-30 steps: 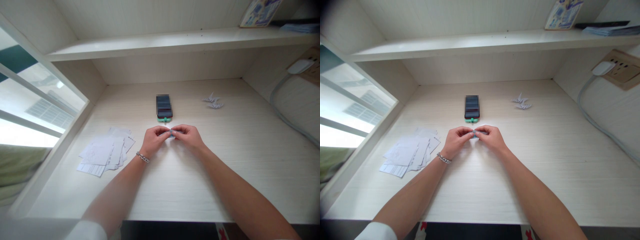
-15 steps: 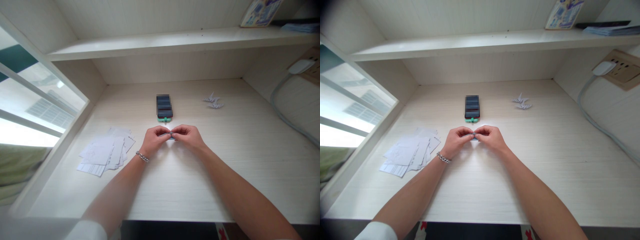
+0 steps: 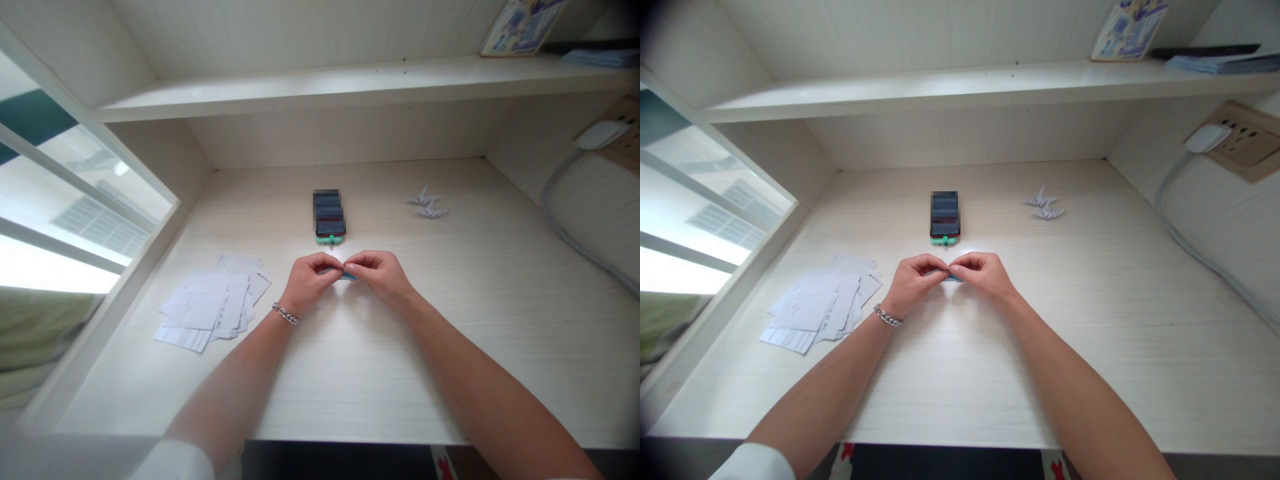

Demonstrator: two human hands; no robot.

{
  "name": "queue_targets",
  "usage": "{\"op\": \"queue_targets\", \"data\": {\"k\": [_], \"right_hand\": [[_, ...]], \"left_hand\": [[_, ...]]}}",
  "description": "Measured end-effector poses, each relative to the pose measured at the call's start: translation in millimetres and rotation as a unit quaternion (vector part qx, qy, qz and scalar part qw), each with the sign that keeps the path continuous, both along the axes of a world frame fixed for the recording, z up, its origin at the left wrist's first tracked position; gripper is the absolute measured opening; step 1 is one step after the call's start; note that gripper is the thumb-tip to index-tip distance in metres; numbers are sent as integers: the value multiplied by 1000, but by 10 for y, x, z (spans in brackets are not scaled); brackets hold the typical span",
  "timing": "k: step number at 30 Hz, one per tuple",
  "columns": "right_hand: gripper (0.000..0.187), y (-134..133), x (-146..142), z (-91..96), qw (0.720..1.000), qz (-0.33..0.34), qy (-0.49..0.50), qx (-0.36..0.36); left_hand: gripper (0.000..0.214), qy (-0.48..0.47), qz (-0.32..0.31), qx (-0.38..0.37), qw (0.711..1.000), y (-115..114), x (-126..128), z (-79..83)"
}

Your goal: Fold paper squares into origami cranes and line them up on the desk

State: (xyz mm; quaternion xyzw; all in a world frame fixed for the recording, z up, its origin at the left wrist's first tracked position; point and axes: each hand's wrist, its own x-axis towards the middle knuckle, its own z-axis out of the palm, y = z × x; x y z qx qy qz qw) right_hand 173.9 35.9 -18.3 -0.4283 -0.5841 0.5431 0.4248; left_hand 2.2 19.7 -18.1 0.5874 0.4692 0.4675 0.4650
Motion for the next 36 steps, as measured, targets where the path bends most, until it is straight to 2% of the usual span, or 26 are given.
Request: {"op": "queue_targets", "data": {"k": [11,19,28,36], "right_hand": [[20,-9,-8,6,999,-23,-21,36],[17,-21,-19,14,997,-40,-44,53],[18,-29,-22,16,996,-32,-55,68],[19,-33,-10,55,995,-31,-62,64]], "left_hand": [[17,-35,-2,-25,999,33,-26,-56],[22,-47,-5,-30,998,26,-22,-32],[25,-32,3,-15,999,26,-23,-48],[25,-72,12,-35,997,31,-6,-42]]}}
